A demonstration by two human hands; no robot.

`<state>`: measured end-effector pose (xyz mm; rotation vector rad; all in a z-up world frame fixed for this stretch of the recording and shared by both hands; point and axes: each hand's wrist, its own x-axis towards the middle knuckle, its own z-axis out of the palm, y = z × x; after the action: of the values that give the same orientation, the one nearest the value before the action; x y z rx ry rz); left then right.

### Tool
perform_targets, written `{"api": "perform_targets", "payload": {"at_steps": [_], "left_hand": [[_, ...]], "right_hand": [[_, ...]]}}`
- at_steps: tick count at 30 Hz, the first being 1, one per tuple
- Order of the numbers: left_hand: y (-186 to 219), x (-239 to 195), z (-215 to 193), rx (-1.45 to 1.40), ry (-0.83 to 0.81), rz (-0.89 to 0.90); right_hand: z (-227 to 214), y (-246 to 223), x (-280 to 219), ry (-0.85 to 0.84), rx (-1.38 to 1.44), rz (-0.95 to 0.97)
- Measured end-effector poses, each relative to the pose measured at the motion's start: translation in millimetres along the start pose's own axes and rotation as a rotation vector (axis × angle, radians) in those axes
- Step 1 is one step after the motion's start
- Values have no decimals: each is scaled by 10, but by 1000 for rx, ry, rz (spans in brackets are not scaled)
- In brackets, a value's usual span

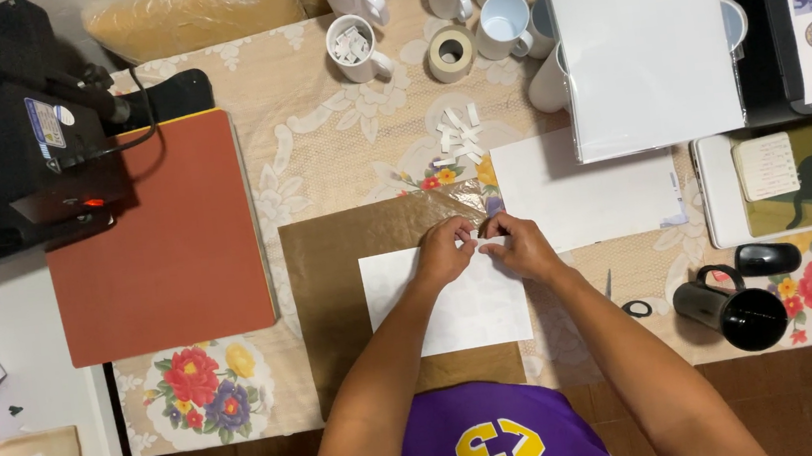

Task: The person uses scissors to cut small rectangular pieces from a white sheet of paper. They then peel the backing off these pieces and place them onto a larger sheet of paper on the table.

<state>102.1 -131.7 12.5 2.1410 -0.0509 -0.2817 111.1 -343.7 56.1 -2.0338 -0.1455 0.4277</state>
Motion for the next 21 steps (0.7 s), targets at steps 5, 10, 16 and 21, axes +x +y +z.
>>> {"api": "perform_targets", "payload": {"at_steps": [5, 10, 16, 21], "left_hand": [[141, -11, -92, -17, 8, -3], [328, -60, -245, -42, -38, -25], [239, -74, -192, 46, 27, 160], [248, -67, -233, 71, -36, 163]], "right_hand": [[-49, -36, -30, 32, 25, 17], [-30, -12, -52, 77, 47, 26], [20, 90, -100, 164, 75, 92], [50, 83, -161, 188, 63, 127]]}}
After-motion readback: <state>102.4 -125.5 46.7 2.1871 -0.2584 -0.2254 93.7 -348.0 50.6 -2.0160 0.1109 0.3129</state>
